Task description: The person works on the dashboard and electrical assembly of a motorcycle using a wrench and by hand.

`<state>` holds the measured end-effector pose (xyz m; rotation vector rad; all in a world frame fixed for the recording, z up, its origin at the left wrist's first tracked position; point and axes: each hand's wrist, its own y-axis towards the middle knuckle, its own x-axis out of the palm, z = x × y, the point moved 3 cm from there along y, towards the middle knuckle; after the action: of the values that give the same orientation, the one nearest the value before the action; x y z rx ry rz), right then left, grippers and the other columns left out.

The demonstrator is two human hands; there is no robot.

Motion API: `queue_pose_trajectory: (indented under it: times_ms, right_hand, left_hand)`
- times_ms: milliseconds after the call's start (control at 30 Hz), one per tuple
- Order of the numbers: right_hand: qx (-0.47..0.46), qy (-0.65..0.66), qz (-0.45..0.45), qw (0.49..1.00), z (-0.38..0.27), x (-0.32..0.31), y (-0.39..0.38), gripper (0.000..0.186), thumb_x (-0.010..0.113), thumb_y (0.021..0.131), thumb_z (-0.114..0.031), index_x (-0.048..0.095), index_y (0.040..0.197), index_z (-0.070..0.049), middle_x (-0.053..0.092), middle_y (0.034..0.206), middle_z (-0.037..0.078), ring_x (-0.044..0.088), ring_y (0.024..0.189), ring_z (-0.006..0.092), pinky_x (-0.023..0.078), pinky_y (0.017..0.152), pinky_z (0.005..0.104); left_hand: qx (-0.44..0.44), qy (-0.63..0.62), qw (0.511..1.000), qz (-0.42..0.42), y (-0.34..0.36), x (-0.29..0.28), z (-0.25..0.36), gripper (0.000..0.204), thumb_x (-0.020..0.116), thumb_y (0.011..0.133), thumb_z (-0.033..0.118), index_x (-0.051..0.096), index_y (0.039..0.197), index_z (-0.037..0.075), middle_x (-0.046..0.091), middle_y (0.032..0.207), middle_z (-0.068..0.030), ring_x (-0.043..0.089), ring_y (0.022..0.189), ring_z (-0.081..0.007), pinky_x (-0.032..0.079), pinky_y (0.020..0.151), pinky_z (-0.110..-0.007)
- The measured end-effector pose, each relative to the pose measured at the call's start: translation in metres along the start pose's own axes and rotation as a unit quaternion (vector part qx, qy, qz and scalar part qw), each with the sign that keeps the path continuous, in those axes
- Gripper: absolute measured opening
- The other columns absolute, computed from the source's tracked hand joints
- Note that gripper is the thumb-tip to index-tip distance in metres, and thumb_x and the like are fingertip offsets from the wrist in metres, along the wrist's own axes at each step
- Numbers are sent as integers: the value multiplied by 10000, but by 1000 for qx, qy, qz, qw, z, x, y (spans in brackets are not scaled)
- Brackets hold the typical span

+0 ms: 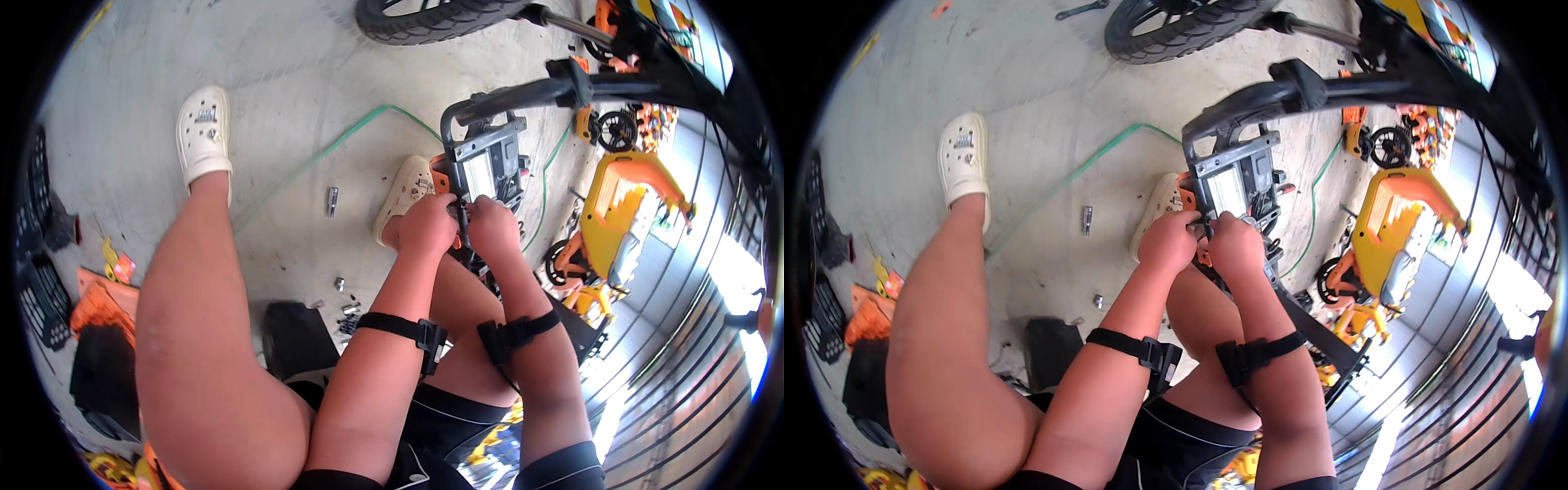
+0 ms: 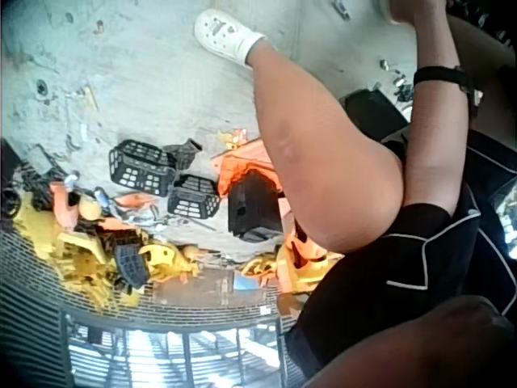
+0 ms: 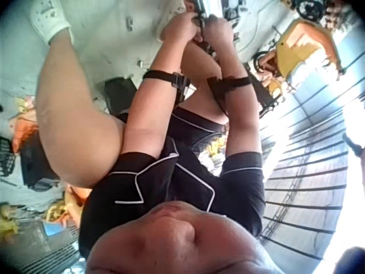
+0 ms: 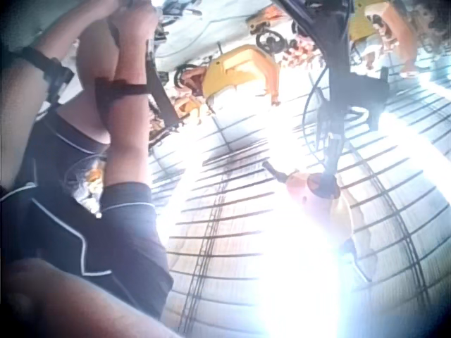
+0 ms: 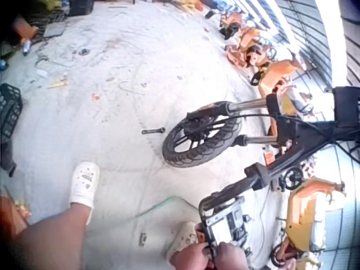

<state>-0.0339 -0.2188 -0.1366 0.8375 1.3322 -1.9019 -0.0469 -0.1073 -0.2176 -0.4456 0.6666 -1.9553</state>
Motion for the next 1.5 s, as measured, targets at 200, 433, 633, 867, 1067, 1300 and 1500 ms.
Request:
queue_pose_trajectory:
  times_ms: [200, 433, 633, 867, 1067, 1300, 1500]
  right_hand:
    - [-95, -47, 49, 993, -4, -5, -10, 253, 625, 890, -320, 611, 857, -70, 688, 757, 155, 704, 726, 335, 561, 661, 457]
    - [65, 170, 49, 982, 11, 8, -25, 354, 579, 952, -320, 676, 842, 3, 688, 800, 234, 679, 775, 413, 543, 699, 491]
    - [69, 239, 31, 968, 30, -49, -55, 275, 546, 922, -200, 687, 933, 36, 686, 847, 247, 671, 852, 418, 522, 783, 462]
    - [98, 367, 117, 918, 38, -86, -72, 291, 564, 924, -218, 649, 969, 56, 692, 800, 174, 684, 797, 314, 527, 751, 392]
    - [92, 301, 9, 949, 50, -43, -35, 322, 627, 900, -251, 693, 988, 52, 700, 906, 244, 671, 888, 411, 522, 804, 462]
    - [83, 323, -17, 942, 36, 4, -21, 307, 595, 933, -281, 709, 968, 2, 703, 935, 232, 678, 904, 397, 532, 807, 468]
    - [104, 287, -16, 952, 26, 9, -13, 297, 592, 932, -280, 706, 928, -6, 704, 896, 223, 680, 880, 397, 534, 789, 478]
  left_hand:
    - [-5, 0, 999, 37, -3, 1, -2, 317, 581, 895, 158, 704, 1187, 162, 692, 1140, -144, 649, 1052, -344, 512, 890, -430]
    - [21, 51, 997, 52, -6, 10, 2, 316, 580, 901, 171, 700, 1193, 156, 689, 1151, -142, 646, 1064, -337, 509, 897, -418]
    - [22, 61, 997, 50, -3, 21, -1, 340, 584, 902, 140, 683, 1226, 112, 699, 1147, -150, 666, 1046, -286, 498, 912, -372]
    - [72, 28, 995, 61, 8, 19, -12, 328, 584, 929, 134, 666, 1231, 37, 718, 1075, -135, 680, 948, -218, 501, 862, -328]
    - [56, -57, 996, 49, 17, 30, -31, 333, 590, 936, 105, 661, 1254, 39, 677, 919, -47, 590, 755, -95, 482, 717, -262]
    - [34, -53, 995, 74, 3, 30, -19, 340, 598, 935, 91, 656, 1267, 50, 647, 907, -33, 576, 784, -114, 482, 748, -278]
    - [-4, -94, 994, 58, -1, 31, -18, 333, 590, 920, 113, 669, 1240, 62, 687, 1031, -110, 645, 925, -211, 498, 851, -325]
